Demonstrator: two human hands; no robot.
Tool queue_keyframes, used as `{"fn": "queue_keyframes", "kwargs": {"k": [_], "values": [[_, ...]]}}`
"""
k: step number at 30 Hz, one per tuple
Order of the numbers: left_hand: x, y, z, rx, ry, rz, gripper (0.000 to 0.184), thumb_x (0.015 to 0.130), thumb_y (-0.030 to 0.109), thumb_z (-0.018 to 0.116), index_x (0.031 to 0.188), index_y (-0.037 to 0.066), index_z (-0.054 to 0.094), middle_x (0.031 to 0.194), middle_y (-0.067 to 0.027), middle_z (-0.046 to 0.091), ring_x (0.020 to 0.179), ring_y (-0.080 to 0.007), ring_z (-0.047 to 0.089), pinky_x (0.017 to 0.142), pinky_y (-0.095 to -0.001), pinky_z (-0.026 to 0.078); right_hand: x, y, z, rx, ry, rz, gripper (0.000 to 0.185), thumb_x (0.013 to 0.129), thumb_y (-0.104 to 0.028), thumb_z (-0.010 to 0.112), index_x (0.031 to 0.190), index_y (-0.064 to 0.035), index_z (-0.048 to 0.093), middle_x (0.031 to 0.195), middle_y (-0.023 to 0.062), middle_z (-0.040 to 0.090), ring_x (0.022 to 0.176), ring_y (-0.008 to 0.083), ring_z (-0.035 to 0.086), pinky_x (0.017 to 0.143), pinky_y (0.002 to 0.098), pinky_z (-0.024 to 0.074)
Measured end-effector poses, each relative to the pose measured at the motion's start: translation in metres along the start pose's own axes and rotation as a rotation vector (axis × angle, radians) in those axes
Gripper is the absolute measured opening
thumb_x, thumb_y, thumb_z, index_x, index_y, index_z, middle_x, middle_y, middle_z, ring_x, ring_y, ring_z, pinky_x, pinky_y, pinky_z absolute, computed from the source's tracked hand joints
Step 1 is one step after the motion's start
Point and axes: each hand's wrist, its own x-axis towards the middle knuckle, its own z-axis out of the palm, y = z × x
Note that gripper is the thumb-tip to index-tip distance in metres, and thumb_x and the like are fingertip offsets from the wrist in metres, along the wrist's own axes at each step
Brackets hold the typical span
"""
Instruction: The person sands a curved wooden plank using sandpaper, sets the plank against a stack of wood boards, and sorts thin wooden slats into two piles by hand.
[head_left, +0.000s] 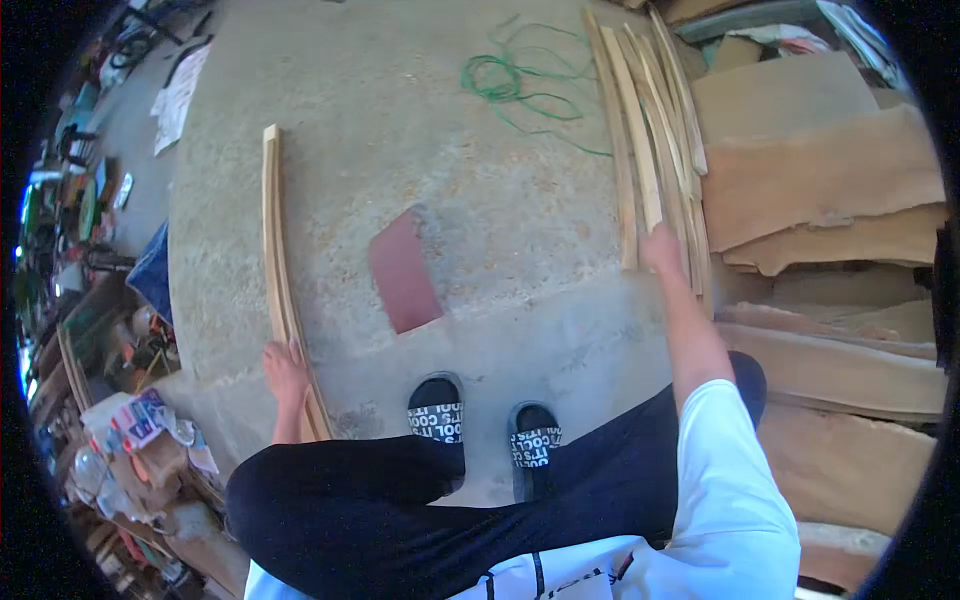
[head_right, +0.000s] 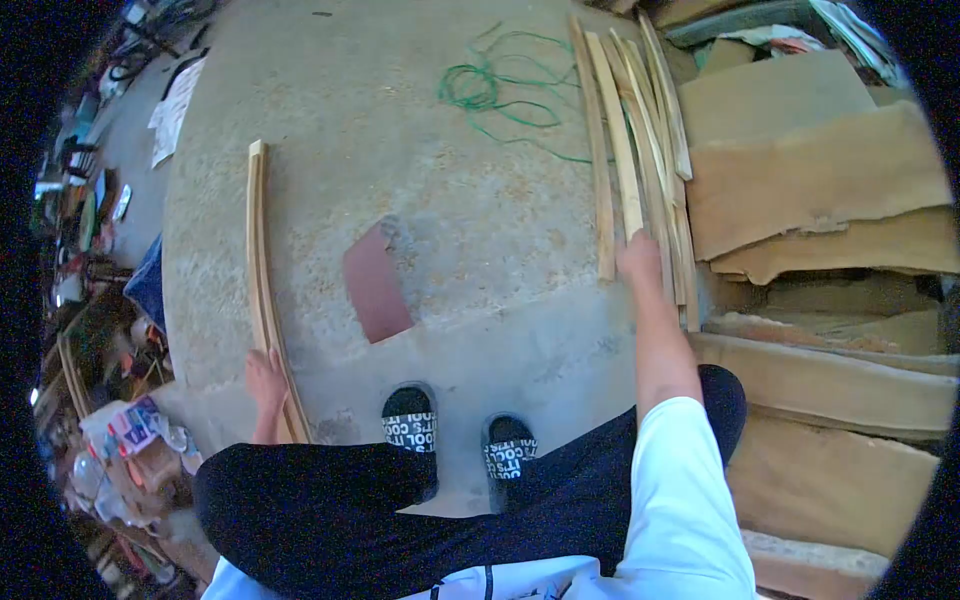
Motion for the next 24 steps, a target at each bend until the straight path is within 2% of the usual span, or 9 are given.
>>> {"fn": "queue_keyframes", "kwargs": {"k": [2,4,6,10,12,16,21,23,24], "values": [[0.006,-0.011,-0.004,0.135,-0.02,0.089,0.055,0.102,0.046,0.052,0.13,-0.001,0.051,0.121,-0.0254,0.058,0.118,-0.0411,0.055,0.097,-0.0494,0.045,-0.03,-0.025,-0.011,0.033,0.096,0.072,0.051,0.095,-0.041,0.059,0.123,0.002,0.059,0.122,0.0286,0.063,0.115,0.0447,0.062,0.1,0.0547,0.0484],[0.021,-0.001,-0.022,0.166,0.084,0.155,0.055,0.101,0.046,0.053,0.13,-0.001,0.052,0.123,-0.0248,0.057,0.119,-0.0416,0.054,0.099,-0.0498,0.044,-0.04,-0.032,-0.006,-0.123,0.236,-0.067,0.052,0.094,-0.044,0.061,0.117,0.002,0.06,0.116,0.0255,0.064,0.113,0.043,0.063,0.095,0.0544,0.0514],[0.046,0.021,-0.048,0.183,0.204,0.206,0.055,0.101,0.046,0.054,0.13,0.0,0.052,0.125,-0.0243,0.056,0.12,-0.0421,0.053,0.1,-0.0503,0.043,-0.049,-0.051,-0.012,-0.057,0.193,-0.014,0.053,0.095,-0.046,0.061,0.117,0.0025,0.06,0.115,0.0249,0.064,0.112,0.0419,0.064,0.093,0.0527,0.0527],[0.119,0.108,-0.095,0.014,-0.033,0.512,0.049,0.1,0.039,0.057,0.131,0.001,0.053,0.13,-0.0237,0.053,0.122,-0.0425,0.051,0.104,-0.05,0.042,-0.049,-0.066,-0.002,-0.029,0.108,0.107,0.056,0.095,-0.048,0.061,0.119,0.0034,0.058,0.115,0.0236,0.065,0.108,0.0395,0.065,0.09,0.0497,0.0552],[0.142,0.164,-0.122,-0.038,-0.013,0.811,0.045,0.1,0.036,0.059,0.128,0.002,0.054,0.129,-0.0236,0.054,0.12,-0.042,0.052,0.104,-0.05,0.042,-0.042,-0.063,0.005,0.004,0.082,0.111,0.056,0.095,-0.047,0.062,0.12,0.0031,0.057,0.115,0.0235,0.065,0.107,0.0396,0.066,0.089,0.0497,0.0556],[0.159,0.283,-0.142,-0.107,-0.102,1.026,0.038,0.098,0.035,0.061,0.122,0.005,0.058,0.124,-0.0236,0.056,0.12,-0.0413,0.053,0.102,-0.0484,0.045,-0.04,-0.06,0.022,0.098,0.169,0.09,0.053,0.095,-0.04,0.065,0.122,0.0041,0.056,0.117,0.0248,0.065,0.106,0.041,0.068,0.088,0.0507,0.0564],[0.133,0.436,-0.058,-0.37,-0.343,0.98,0.042,0.098,0.04,0.06,0.121,0.005,0.061,0.116,-0.0223,0.064,0.111,-0.0406,0.061,0.096,-0.0481,0.049,-0.048,-0.091,0.01,0.347,0.102,0.235,0.049,0.097,-0.035,0.063,0.117,0.0099,0.056,0.118,0.0316,0.063,0.107,0.0448,0.066,0.091,0.0495,0.0549],[0.109,0.489,-0.03,-0.526,-0.531,0.84,0.046,0.097,0.045,0.06,0.118,0.005,0.065,0.111,-0.0233,0.069,0.107,-0.0405,0.064,0.095,-0.0478,0.05,-0.035,-0.089,0.052,0.287,0.277,0.036,0.058,0.094,-0.037,0.064,0.124,0.0114,0.053,0.119,0.034,0.062,0.108,0.0462,0.065,0.09,0.0495,0.0544],[0.094,0.512,-0.024,-0.61,-0.661,0.731,0.05,0.096,0.049,0.06,0.116,0.005,0.067,0.11,-0.0258,0.07,0.106,-0.0423,0.066,0.095,-0.0485,0.05,-0.039,-0.099,0.044,0.282,0.273,0.039,0.058,0.094,-0.037,0.064,0.124,0.0114,0.053,0.119,0.034,0.062,0.108,0.0462,0.065,0.09,0.0495,0.0544]]}}
